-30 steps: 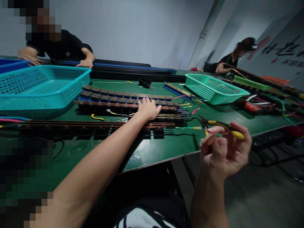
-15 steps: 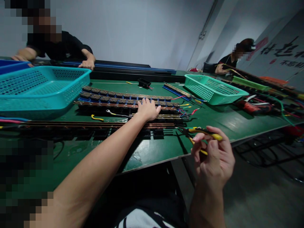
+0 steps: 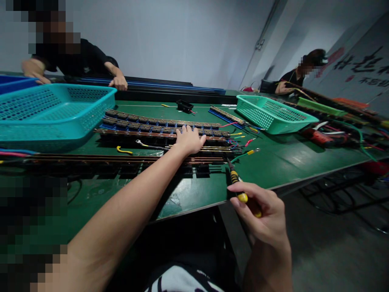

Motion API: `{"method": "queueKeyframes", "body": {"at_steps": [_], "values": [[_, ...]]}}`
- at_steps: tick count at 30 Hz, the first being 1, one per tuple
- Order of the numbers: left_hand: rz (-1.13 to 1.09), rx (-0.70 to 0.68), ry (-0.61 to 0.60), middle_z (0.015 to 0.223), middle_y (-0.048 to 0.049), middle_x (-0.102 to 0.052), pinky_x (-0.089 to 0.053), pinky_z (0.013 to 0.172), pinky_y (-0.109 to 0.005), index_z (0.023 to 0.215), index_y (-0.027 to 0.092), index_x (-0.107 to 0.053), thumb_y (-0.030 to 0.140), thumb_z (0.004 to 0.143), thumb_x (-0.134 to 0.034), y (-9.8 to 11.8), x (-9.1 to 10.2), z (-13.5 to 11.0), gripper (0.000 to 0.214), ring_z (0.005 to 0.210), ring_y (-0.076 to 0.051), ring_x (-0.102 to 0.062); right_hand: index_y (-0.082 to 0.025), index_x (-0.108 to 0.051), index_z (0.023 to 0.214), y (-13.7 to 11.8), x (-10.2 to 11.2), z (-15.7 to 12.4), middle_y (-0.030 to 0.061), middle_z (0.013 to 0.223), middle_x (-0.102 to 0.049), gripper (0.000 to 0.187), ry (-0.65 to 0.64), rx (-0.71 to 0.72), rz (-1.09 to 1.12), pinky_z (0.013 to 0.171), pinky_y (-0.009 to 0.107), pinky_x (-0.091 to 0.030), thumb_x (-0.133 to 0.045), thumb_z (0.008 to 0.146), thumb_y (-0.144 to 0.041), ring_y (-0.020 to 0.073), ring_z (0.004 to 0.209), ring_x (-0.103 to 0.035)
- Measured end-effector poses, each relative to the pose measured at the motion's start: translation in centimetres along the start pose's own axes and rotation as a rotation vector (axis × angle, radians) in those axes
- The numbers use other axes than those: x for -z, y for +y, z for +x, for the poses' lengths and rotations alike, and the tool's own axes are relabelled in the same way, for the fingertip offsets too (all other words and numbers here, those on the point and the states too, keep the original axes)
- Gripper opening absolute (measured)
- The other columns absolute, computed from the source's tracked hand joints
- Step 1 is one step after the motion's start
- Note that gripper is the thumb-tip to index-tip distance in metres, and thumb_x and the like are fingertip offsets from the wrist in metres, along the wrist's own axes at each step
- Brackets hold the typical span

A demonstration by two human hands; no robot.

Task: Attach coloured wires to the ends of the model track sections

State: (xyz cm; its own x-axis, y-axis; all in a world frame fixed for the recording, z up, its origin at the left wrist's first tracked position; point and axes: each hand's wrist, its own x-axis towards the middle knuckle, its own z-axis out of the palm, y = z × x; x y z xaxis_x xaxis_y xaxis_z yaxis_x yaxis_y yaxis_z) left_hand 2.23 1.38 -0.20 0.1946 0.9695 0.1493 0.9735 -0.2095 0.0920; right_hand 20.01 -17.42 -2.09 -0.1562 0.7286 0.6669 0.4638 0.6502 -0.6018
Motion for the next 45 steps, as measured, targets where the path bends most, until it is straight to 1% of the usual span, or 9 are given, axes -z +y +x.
{"method": "queueKeyframes", "body": {"at_steps": [4, 12, 16, 21, 28, 33, 36, 41, 45], "values": [[-0.005, -0.001, 0.003, 0.153, -0.0243, -0.045, -0.032, 0.115, -0.059, 0.144, 0.009, -0.050, 0.054, 0.102, -0.026, 0.0, 0.0, 0.0, 0.067, 0.144, -0.039, -0.038, -0.029, -0.074, 0.102, 0.1, 0.3, -0.1, -0.0067, 0.056, -0.060, 0.024, -0.074, 0.015, -0.005, 0.046, 0.019, -0.040, -0.072, 0.082, -0.017, 0.0066, 0.044, -0.050], [-0.010, 0.001, 0.001, 0.153, -0.0245, -0.045, -0.032, 0.114, -0.059, 0.144, 0.009, -0.051, 0.055, 0.102, -0.026, 0.0, 0.0, 0.1, 0.067, 0.144, -0.039, -0.039, -0.026, -0.067, 0.100, 0.6, -1.3, -0.7, -0.0075, 0.057, -0.052, 0.009, 0.405, -0.244, 0.388, 0.041, 0.016, -0.037, -0.064, 0.092, -0.026, 0.0054, 0.043, -0.048], [-0.005, 0.005, -0.003, 0.153, -0.0232, -0.046, -0.033, 0.114, -0.057, 0.144, 0.010, -0.051, 0.056, 0.102, -0.026, 0.0, 0.0, 0.1, 0.067, 0.143, -0.038, -0.039, -0.024, -0.064, 0.101, 0.3, -1.5, -0.1, -0.0073, 0.054, -0.052, 0.009, 0.448, -0.250, 0.464, 0.038, 0.015, -0.034, -0.063, 0.093, -0.029, 0.0061, 0.043, -0.048], [-0.010, 0.003, -0.001, 0.152, -0.0238, -0.046, -0.033, 0.114, -0.058, 0.144, 0.009, -0.051, 0.055, 0.102, -0.026, 0.0, 0.0, 0.1, 0.067, 0.143, -0.039, -0.039, -0.026, -0.062, 0.113, 0.6, -1.2, -0.4, 0.0008, 0.084, -0.072, 0.019, 0.444, -0.243, 0.451, 0.039, 0.018, -0.041, -0.061, 0.094, -0.027, 0.0068, 0.047, -0.058], [-0.020, -0.001, -0.005, 0.154, -0.0252, -0.043, -0.031, 0.115, -0.060, 0.144, 0.008, -0.051, 0.055, 0.102, -0.027, 0.1, 0.1, 0.1, 0.067, 0.145, -0.040, -0.037, -0.026, -0.064, 0.125, -0.6, -0.5, -0.4, 0.0027, 0.092, -0.076, 0.042, 0.529, -0.079, 0.321, 0.046, 0.024, -0.051, -0.068, 0.085, -0.012, 0.0096, 0.053, -0.062], [-0.029, -0.002, 0.000, 0.152, -0.0253, -0.046, -0.032, 0.114, -0.059, 0.142, 0.009, -0.052, 0.055, 0.101, -0.028, 0.0, 0.1, 0.1, 0.066, 0.142, -0.040, -0.040, -0.033, -0.068, 0.118, -1.9, 0.6, 4.2, -0.0002, 0.080, -0.072, 0.038, 0.655, 0.146, 0.295, 0.034, 0.025, -0.040, -0.066, 0.085, -0.015, 0.0101, 0.044, -0.054], [-0.022, -0.002, 0.004, 0.151, -0.0248, -0.047, -0.033, 0.113, -0.057, 0.141, 0.009, -0.053, 0.054, 0.101, -0.028, 0.0, 0.2, 0.0, 0.065, 0.142, -0.039, -0.040, -0.039, -0.065, 0.119, -0.7, 1.1, 8.9, -0.0014, 0.081, -0.069, 0.036, 0.566, 0.202, 0.331, 0.032, 0.025, -0.034, -0.064, 0.087, -0.022, 0.0088, 0.040, -0.047], [-0.006, -0.010, 0.012, 0.151, -0.0242, -0.047, -0.034, 0.113, -0.057, 0.142, 0.009, -0.052, 0.054, 0.102, -0.027, 0.0, 0.2, -0.1, 0.066, 0.141, -0.039, -0.041, -0.036, -0.055, 0.127, 5.6, -0.1, 16.5, 0.0009, 0.088, -0.067, 0.036, 0.429, 0.091, 0.288, 0.040, 0.024, -0.035, -0.057, 0.091, -0.040, 0.0079, 0.047, -0.048], [-0.006, -0.011, 0.009, 0.150, -0.0243, -0.049, -0.035, 0.112, -0.057, 0.143, 0.009, -0.052, 0.055, 0.102, -0.026, -0.1, 0.1, 0.0, 0.067, 0.141, -0.039, -0.042, -0.033, -0.049, 0.131, 11.5, -1.7, 19.4, 0.0056, 0.099, -0.067, 0.042, 0.313, -0.039, 0.266, 0.043, 0.026, -0.038, -0.055, 0.090, -0.039, 0.0083, 0.050, -0.049]]}}
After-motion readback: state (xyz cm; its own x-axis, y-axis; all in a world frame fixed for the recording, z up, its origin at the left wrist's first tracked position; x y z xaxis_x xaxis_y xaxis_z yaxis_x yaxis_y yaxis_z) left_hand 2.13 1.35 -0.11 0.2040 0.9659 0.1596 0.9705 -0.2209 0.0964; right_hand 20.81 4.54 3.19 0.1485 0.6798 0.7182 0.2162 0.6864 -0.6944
